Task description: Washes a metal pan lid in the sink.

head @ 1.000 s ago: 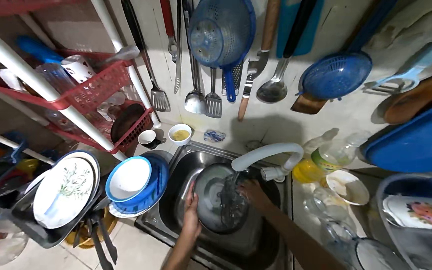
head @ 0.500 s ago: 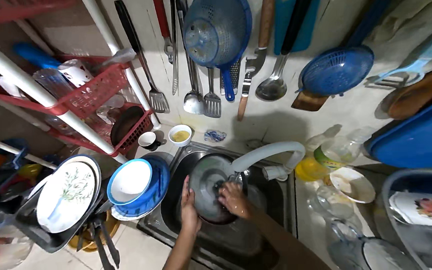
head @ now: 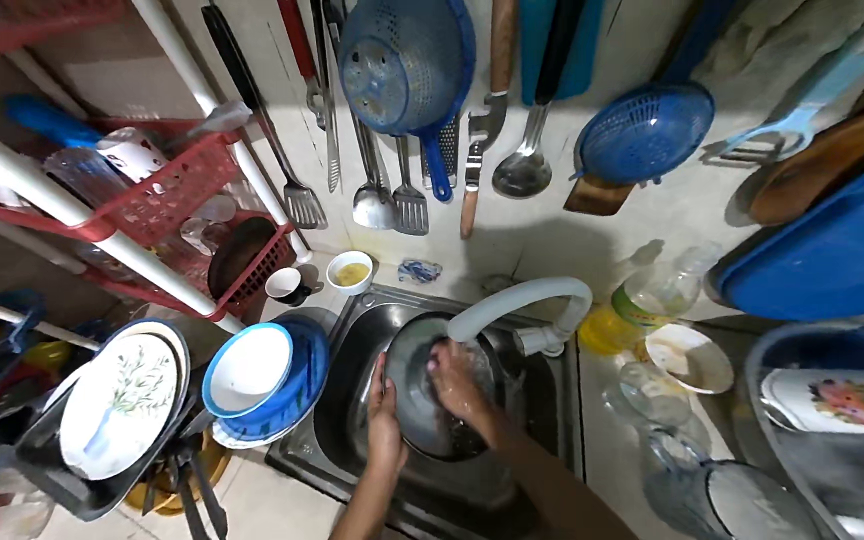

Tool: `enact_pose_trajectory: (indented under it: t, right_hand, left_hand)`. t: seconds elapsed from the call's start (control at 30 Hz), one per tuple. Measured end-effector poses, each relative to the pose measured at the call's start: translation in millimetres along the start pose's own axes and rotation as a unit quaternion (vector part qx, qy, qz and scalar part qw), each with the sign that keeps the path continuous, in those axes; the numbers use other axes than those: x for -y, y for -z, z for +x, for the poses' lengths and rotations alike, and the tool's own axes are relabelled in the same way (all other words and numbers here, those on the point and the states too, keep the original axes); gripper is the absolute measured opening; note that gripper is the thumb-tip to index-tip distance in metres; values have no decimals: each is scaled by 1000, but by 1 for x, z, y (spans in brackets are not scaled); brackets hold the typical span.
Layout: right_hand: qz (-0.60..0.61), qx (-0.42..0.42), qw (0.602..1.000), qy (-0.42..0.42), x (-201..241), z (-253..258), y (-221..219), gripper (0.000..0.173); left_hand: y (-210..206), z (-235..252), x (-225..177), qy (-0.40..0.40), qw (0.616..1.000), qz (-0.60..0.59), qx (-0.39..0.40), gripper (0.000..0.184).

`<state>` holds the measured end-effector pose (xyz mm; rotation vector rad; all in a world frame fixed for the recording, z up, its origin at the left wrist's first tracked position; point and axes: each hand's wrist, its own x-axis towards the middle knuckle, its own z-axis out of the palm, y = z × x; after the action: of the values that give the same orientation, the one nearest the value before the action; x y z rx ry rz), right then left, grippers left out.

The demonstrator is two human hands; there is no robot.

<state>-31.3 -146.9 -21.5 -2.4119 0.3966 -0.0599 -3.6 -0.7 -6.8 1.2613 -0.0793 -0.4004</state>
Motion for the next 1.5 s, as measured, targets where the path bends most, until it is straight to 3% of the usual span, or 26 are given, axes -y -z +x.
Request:
enact_pose_trajectory:
  t: [0.07,0.1,0.2,0.27,0.37,0.43,0.57,0.63,0.73,0.83,0.97,1.07,1.2,1.27,1.4,1.5]
  right_hand:
    - [-4,-33,994,103,10,-14,-16,32]
    - [-1,-33,994,107,8,-14,-18,31]
    - [-1,1,999,-33,-12,4,2,44]
    - [-4,4,1000,-25,-8,1,0,43]
    - [4,-55,984,167,11,-16,-26,28]
    - [-1,-85,968,235,6,-7,-29,24]
    - [-80,-13,990,120,-24,26,6,41]
    - [-123,-20,989,84,-43,30,8,42]
    - [-141,99,985,14,-48,12,4,42]
    - [-72,94,993,14,-43,-27,-29,36]
    - [157,17,987,14,6,-65,-55,29]
    - [335,-48,941,-7,48,-59,-39,27]
    - [505,-87,858,-29,72,-32,-23,20]
    - [463,-49,885,-6,65,-35,-28,18]
    - [245,85,963,80,8,-52,-36,23]
    - [57,95,990,88,-44,-40,-16,21]
  left_hand:
    - [-3,1,4,-2,1000,-5,1,52]
    - [-2,0,5,0,1000,-1,4,52]
    - [2,-8,2,13,1000,19,4,52]
    - [3,-9,3,18,1000,16,4,51]
    - [1,-5,12,14,999,13,26,52]
    - [0,-8,10,4,998,46,42,51]
    - [7,-10,-8,-22,993,110,43,49]
    - [9,-8,-13,-52,992,114,23,49]
    - [11,2,-20,-118,985,128,2,47]
    - [7,9,-24,-152,980,131,-7,45]
    - [-6,10,-11,-191,973,133,-9,43]
    - [-7,4,1,-193,970,146,3,49]
    - [-6,-5,9,-163,977,138,8,75]
    - [-1,0,5,-172,976,129,-21,67]
    - [22,10,-12,-132,985,97,-59,59]
    - [33,4,-14,-64,993,65,-69,55]
